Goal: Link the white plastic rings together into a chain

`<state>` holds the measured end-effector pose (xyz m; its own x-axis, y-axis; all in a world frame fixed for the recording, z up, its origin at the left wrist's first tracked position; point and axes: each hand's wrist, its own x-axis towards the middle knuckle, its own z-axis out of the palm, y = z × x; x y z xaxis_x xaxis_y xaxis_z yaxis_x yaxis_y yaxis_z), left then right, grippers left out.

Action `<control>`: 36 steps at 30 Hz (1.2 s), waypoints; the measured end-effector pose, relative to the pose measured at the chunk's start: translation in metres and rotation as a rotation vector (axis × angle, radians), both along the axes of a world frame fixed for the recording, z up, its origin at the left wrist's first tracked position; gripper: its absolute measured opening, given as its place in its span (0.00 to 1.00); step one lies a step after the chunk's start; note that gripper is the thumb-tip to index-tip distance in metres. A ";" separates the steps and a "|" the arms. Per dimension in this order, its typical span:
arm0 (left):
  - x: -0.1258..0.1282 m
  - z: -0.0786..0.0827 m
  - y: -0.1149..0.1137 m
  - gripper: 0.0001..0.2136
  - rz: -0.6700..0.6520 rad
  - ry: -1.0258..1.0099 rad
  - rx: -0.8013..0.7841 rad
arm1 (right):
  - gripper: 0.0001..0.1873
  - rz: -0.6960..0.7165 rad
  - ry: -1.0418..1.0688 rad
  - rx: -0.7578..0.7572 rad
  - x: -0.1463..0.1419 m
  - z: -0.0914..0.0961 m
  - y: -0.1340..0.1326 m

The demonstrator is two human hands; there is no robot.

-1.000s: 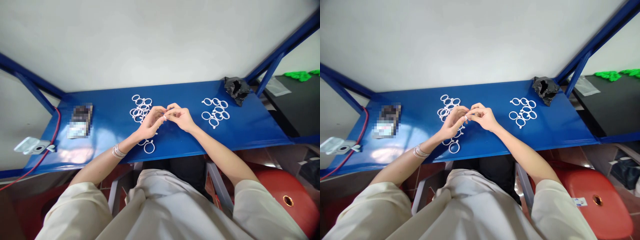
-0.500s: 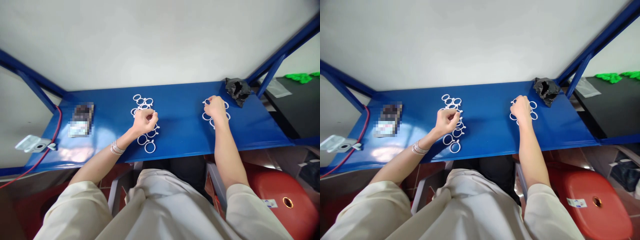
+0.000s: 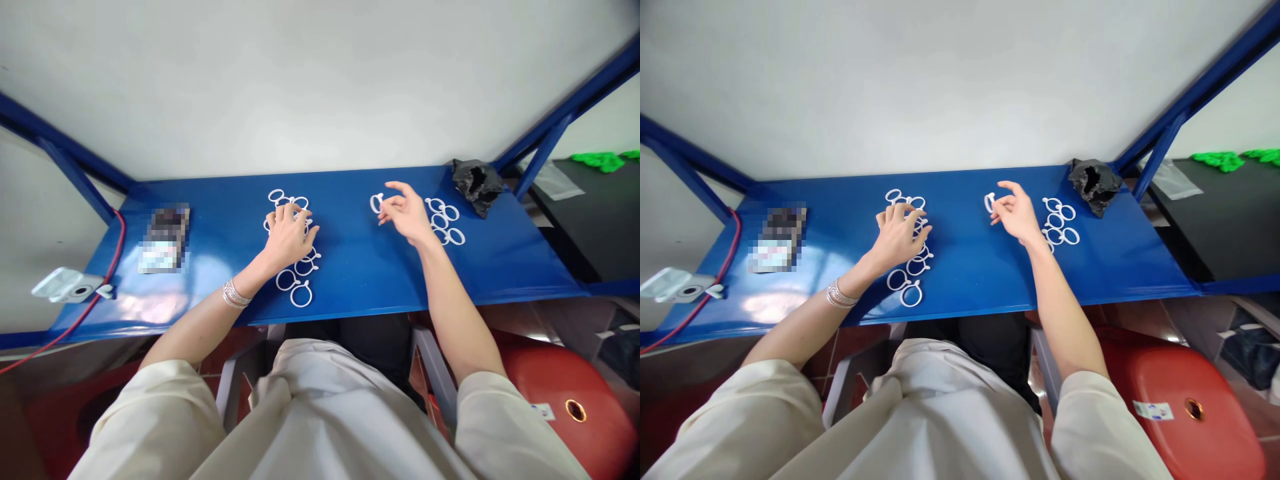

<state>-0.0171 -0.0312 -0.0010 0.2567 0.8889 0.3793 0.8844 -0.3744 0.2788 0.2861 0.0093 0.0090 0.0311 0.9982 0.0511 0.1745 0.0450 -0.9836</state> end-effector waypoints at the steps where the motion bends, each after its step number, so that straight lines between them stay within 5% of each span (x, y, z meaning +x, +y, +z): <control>1: 0.001 0.001 -0.001 0.14 -0.036 -0.029 0.012 | 0.30 0.091 0.070 0.000 -0.010 0.000 -0.005; 6: 0.013 0.006 -0.010 0.13 -0.366 -0.319 -0.006 | 0.28 0.395 0.279 -0.041 -0.059 -0.001 -0.030; 12: 0.018 -0.002 -0.013 0.11 -0.353 -0.653 -0.257 | 0.27 0.423 0.231 -0.062 -0.079 -0.011 -0.041; 17: 0.020 0.000 -0.012 0.12 -0.410 -0.816 -0.470 | 0.12 0.302 -0.277 0.362 -0.068 -0.013 -0.038; 21: 0.023 0.010 -0.016 0.14 -0.457 -0.898 -0.554 | 0.12 0.348 -0.535 0.578 -0.066 -0.013 -0.043; 24: 0.022 0.016 -0.018 0.17 -0.502 -0.926 -0.585 | 0.15 0.320 -0.538 0.532 -0.075 -0.013 -0.049; 29: 0.020 0.016 -0.019 0.20 -0.546 -0.928 -0.489 | 0.27 0.255 -0.319 0.198 -0.088 -0.006 -0.049; 36: 0.029 -0.006 -0.019 0.14 -0.259 -0.830 -0.241 | 0.35 0.371 -0.255 0.263 -0.086 -0.010 -0.050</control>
<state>0.0123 -0.0502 -0.0070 0.1863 0.9208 0.3428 0.2596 -0.3826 0.8867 0.2006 -0.0405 -0.0012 -0.3684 0.8921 0.2617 0.3324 0.3893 -0.8590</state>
